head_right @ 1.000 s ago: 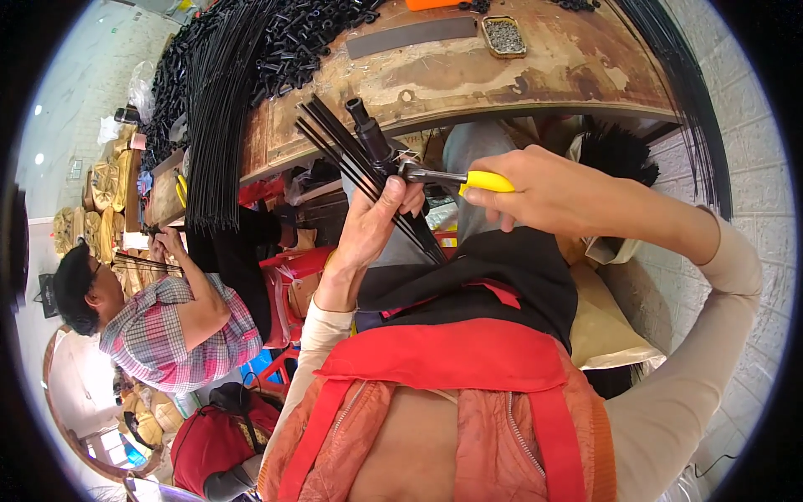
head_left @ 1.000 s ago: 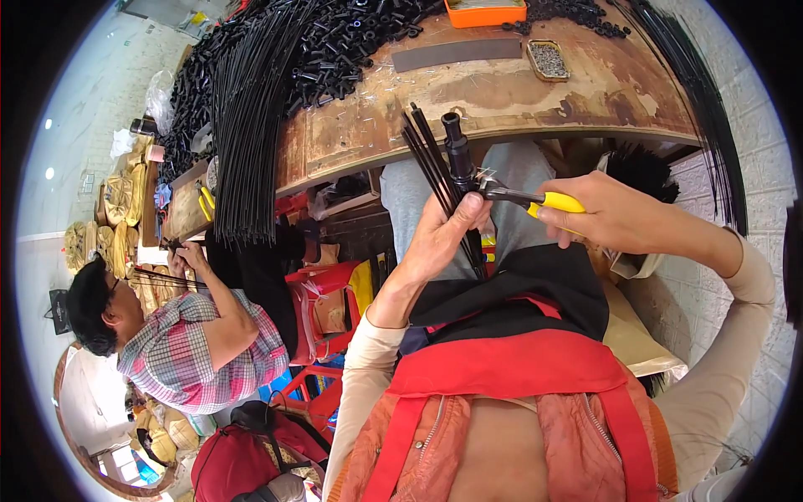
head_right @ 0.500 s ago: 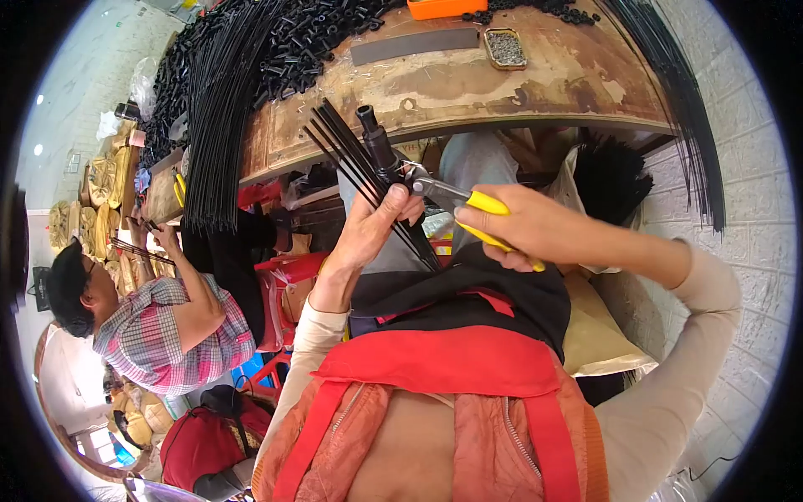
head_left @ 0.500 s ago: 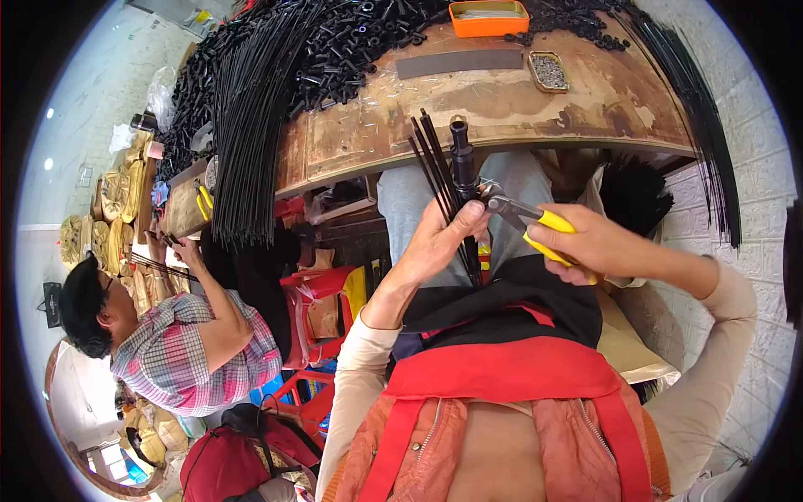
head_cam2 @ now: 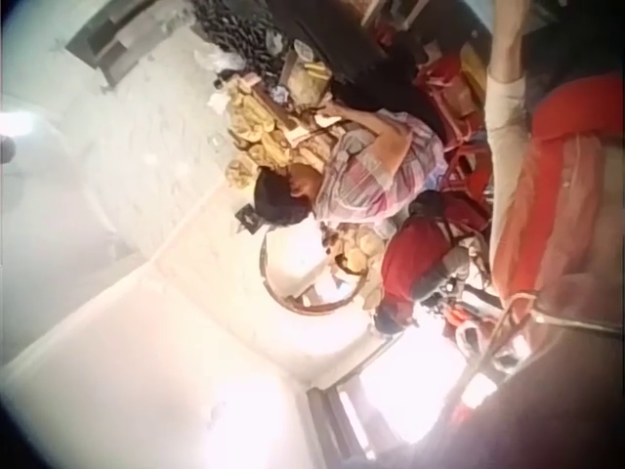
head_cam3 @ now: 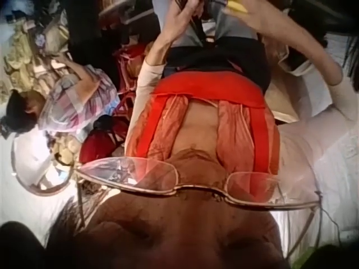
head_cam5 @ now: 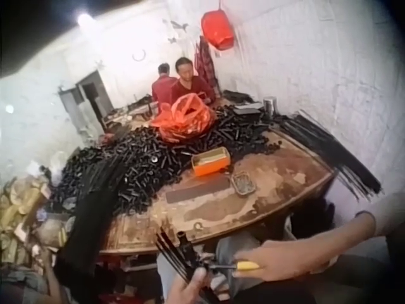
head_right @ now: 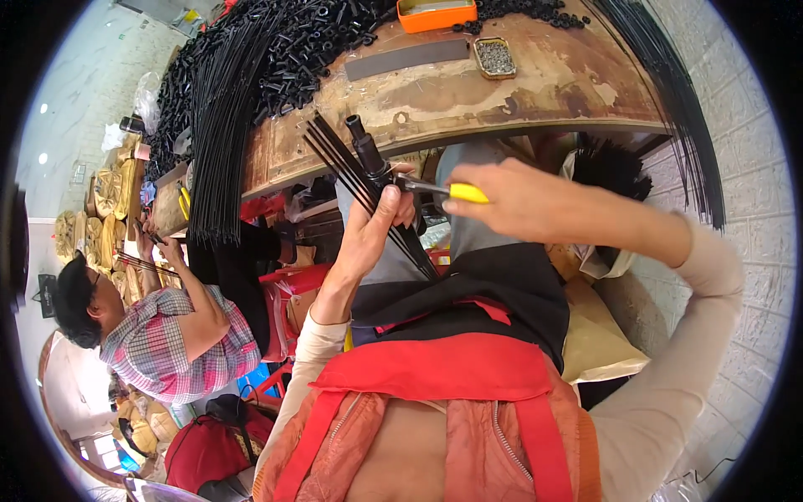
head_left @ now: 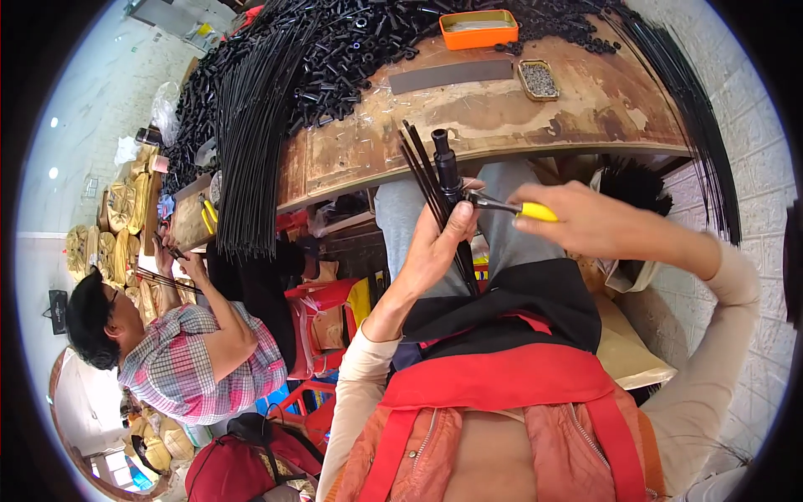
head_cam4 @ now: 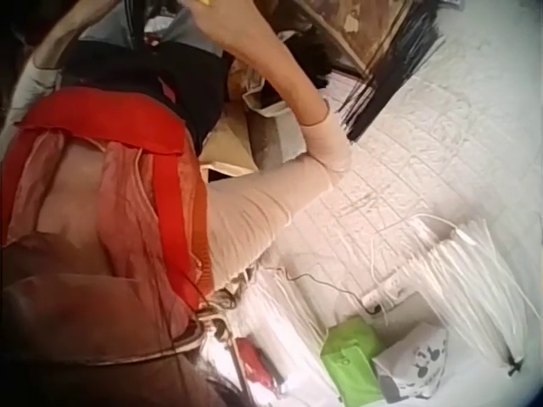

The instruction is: Assembling, aligning, and trimming bundles of black plastic strips at a manufacturing workbench.

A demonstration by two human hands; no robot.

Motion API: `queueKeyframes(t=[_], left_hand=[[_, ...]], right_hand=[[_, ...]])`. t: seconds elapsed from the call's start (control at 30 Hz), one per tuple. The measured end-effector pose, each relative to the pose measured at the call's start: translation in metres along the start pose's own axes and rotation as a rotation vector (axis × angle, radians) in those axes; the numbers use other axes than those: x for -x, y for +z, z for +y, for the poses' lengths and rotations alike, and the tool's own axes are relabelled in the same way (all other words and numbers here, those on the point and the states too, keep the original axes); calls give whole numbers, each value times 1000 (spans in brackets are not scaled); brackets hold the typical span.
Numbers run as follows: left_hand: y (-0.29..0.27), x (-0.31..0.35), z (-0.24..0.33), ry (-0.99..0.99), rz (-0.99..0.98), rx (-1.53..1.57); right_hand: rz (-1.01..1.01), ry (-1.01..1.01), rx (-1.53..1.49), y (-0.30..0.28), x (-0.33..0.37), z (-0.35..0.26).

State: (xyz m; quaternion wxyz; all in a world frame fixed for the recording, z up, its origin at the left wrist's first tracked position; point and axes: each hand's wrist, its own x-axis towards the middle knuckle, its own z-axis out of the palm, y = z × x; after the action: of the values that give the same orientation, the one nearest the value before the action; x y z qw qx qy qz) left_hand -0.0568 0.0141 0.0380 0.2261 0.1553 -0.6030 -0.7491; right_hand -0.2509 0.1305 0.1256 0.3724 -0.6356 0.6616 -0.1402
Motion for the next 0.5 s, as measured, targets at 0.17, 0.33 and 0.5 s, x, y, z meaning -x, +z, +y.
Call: queueKeyframes(t=[0.17, 0.33, 0.5], left_hand=[[7, -3, -1, 90, 74, 185], [1, -3, -1, -27, -6, 176], [12, -4, -3, -16, 22, 180]], right_hand=[[218, -150, -237, 40, 5, 30], [509, -161, 303, 40, 12, 36], [665, -246, 507, 39, 3, 38]])
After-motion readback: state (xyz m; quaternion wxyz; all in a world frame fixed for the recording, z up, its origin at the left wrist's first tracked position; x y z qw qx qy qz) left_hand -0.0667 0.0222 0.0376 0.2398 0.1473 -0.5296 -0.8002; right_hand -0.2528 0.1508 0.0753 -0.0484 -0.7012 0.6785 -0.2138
